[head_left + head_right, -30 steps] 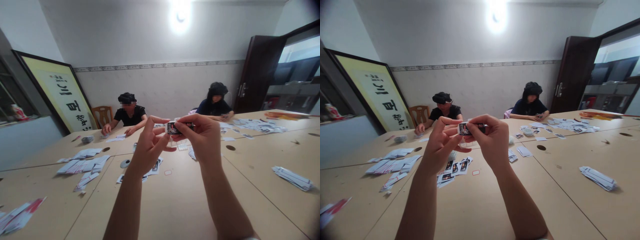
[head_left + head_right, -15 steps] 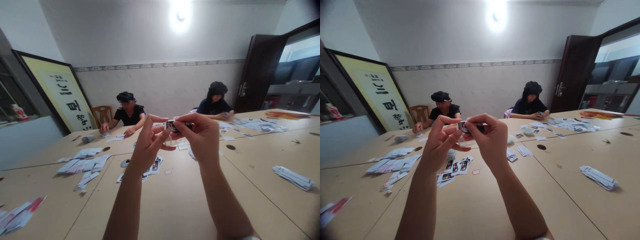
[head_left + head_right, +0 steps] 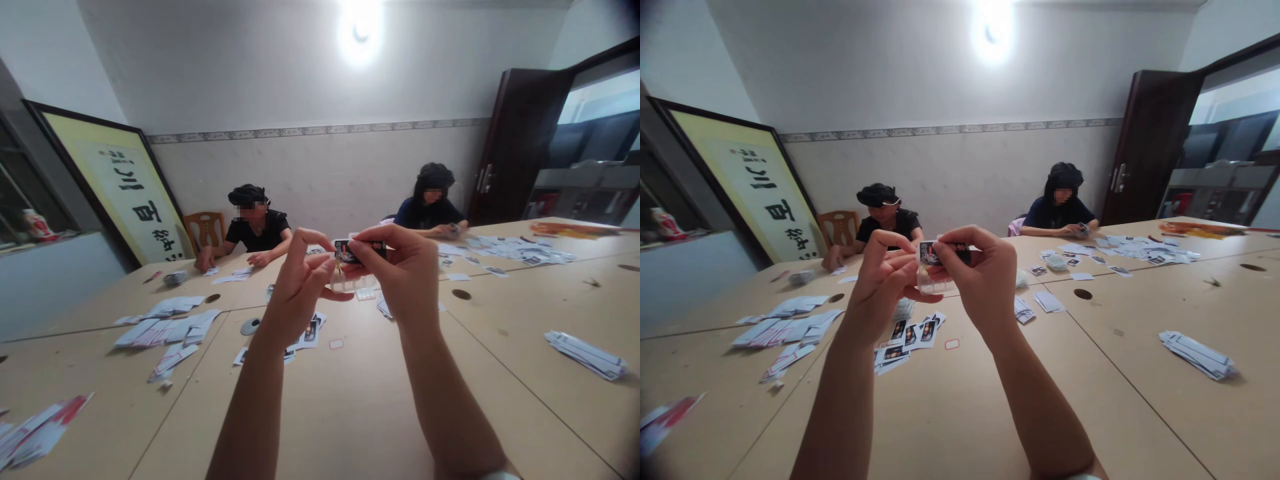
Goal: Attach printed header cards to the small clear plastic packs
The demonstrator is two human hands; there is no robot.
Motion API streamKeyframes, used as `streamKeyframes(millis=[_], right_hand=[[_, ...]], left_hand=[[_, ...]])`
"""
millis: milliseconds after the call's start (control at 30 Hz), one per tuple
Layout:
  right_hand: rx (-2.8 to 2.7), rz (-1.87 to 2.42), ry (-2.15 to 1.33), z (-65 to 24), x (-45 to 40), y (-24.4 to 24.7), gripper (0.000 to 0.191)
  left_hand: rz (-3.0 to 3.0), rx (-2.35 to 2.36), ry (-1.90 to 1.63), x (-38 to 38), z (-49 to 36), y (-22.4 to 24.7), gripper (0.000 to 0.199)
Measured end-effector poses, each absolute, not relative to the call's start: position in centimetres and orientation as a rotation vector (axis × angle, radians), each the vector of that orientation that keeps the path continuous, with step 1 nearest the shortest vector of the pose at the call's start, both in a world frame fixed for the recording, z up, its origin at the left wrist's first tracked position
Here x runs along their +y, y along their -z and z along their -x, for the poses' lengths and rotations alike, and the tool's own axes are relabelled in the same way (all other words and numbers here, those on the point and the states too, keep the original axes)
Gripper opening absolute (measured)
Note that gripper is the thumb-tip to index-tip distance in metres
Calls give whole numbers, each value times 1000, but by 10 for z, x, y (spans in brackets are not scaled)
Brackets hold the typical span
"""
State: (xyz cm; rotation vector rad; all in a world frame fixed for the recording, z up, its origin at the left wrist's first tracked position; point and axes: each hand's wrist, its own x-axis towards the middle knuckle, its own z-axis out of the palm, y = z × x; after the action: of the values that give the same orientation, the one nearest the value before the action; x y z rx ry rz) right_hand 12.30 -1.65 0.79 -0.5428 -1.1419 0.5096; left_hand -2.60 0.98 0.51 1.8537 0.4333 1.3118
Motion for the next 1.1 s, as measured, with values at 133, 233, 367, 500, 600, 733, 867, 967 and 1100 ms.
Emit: streamKeyframes(millis=[133, 233, 367, 500, 600, 733, 867, 967, 1100], right_hand=[[-1150, 560, -521, -124, -17, -9, 8], [-1149, 565, -520, -123, -18, -9, 9], [-1145, 561, -538, -123, -18, -8, 10], [-1166, 565, -546, -124, -18, -8, 9], [-1161, 542, -542, -124, -17, -7, 8], [-1142, 511, -556, -124, -15, -6, 6], [-1134, 511, -561, -123, -15, -6, 6], [-1129, 519, -560, -123, -15, -6, 7], [-1133, 531, -565, -123, -16, -7, 7]], left_hand=[[-1885, 415, -1293, 11, 25, -5, 22], [-1891, 418, -1302, 12, 25, -5, 23], [-1891, 393, -1305, 15, 24, -3, 20], [-1889, 333, -1319, 18, 23, -1, 18], [-1888, 317, -1328, 20, 22, 0, 18], [-1891, 320, -1335, 20, 22, -1, 19], [-1890, 335, -1332, 20, 23, -1, 20], [-1898, 337, -1335, 19, 23, -1, 19], [-1904, 363, -1349, 20, 22, -1, 21]])
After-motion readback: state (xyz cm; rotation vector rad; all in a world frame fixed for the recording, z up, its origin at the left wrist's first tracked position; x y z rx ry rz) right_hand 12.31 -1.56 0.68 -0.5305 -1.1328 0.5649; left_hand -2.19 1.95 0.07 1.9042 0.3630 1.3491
